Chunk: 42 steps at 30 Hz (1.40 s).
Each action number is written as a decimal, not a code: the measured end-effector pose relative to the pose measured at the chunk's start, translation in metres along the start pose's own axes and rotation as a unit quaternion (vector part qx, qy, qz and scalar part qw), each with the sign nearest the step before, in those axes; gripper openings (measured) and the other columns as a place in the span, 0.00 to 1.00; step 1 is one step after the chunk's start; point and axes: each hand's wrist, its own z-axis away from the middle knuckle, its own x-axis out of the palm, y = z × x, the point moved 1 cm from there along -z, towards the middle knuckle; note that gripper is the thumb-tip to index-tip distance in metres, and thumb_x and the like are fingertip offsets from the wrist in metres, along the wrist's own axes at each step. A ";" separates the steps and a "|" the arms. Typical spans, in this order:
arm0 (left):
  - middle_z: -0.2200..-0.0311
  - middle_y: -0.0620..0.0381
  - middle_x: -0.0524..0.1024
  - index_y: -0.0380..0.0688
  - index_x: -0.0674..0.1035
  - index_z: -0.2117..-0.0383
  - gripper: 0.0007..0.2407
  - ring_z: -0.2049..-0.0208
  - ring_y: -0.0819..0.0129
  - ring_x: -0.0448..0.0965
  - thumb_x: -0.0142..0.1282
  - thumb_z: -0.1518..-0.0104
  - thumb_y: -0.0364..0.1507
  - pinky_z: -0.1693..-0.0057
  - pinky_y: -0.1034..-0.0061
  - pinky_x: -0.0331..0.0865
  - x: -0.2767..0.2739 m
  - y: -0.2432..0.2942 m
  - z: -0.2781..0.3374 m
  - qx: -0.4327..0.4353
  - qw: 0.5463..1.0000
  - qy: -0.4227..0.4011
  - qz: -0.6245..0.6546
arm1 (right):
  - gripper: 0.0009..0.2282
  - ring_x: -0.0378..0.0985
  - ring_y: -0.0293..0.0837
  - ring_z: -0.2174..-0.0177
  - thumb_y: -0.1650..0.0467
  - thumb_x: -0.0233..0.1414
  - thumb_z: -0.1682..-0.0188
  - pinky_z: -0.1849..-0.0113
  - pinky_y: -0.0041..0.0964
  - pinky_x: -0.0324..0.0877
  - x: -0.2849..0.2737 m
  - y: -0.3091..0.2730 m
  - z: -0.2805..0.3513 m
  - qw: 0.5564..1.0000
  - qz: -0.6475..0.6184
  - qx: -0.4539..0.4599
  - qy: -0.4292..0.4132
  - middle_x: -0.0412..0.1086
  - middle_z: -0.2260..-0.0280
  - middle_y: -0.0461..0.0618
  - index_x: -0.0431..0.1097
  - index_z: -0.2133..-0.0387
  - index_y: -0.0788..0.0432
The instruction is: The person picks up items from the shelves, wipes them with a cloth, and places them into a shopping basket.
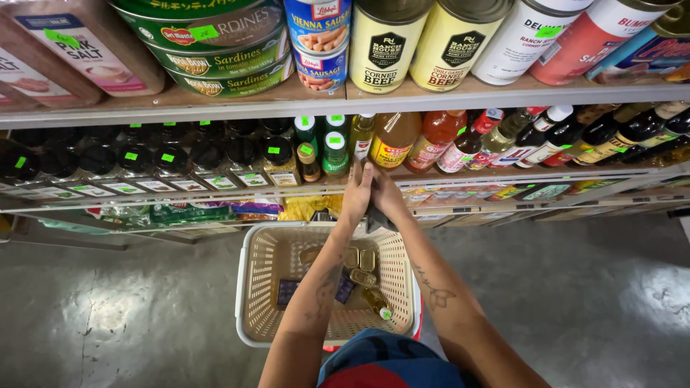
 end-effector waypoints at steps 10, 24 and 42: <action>0.30 0.32 0.50 0.43 0.55 0.29 0.34 0.29 0.43 0.49 0.29 0.35 0.55 0.25 0.55 0.44 0.000 0.020 0.013 0.022 0.999 0.006 -0.027 | 0.28 0.62 0.58 0.38 0.60 0.50 0.48 0.37 0.55 0.55 -0.027 -0.061 0.016 0.992 0.021 0.108 -0.059 0.61 0.38 0.62 0.57 0.35 0.54; 0.30 0.35 0.50 0.46 0.54 0.29 0.34 0.29 0.43 0.51 0.27 0.35 0.56 0.26 0.56 0.46 -0.003 0.033 0.013 0.007 1.000 0.001 -0.030 | 0.18 0.74 0.63 0.49 0.62 0.52 0.52 0.48 0.60 0.69 -0.010 -0.027 -0.001 0.989 0.062 0.126 -0.045 0.75 0.54 0.61 0.71 0.50 0.54; 0.69 0.58 0.80 0.54 0.83 0.64 0.04 0.62 0.56 0.79 0.59 0.41 0.33 0.52 0.64 0.72 -0.043 0.088 0.035 0.417 0.833 0.238 -0.277 | 0.14 0.80 0.67 0.60 0.62 0.50 0.47 0.58 0.66 0.74 -0.063 -0.088 0.012 0.953 0.248 -0.027 0.173 0.77 0.56 0.60 0.72 0.50 0.47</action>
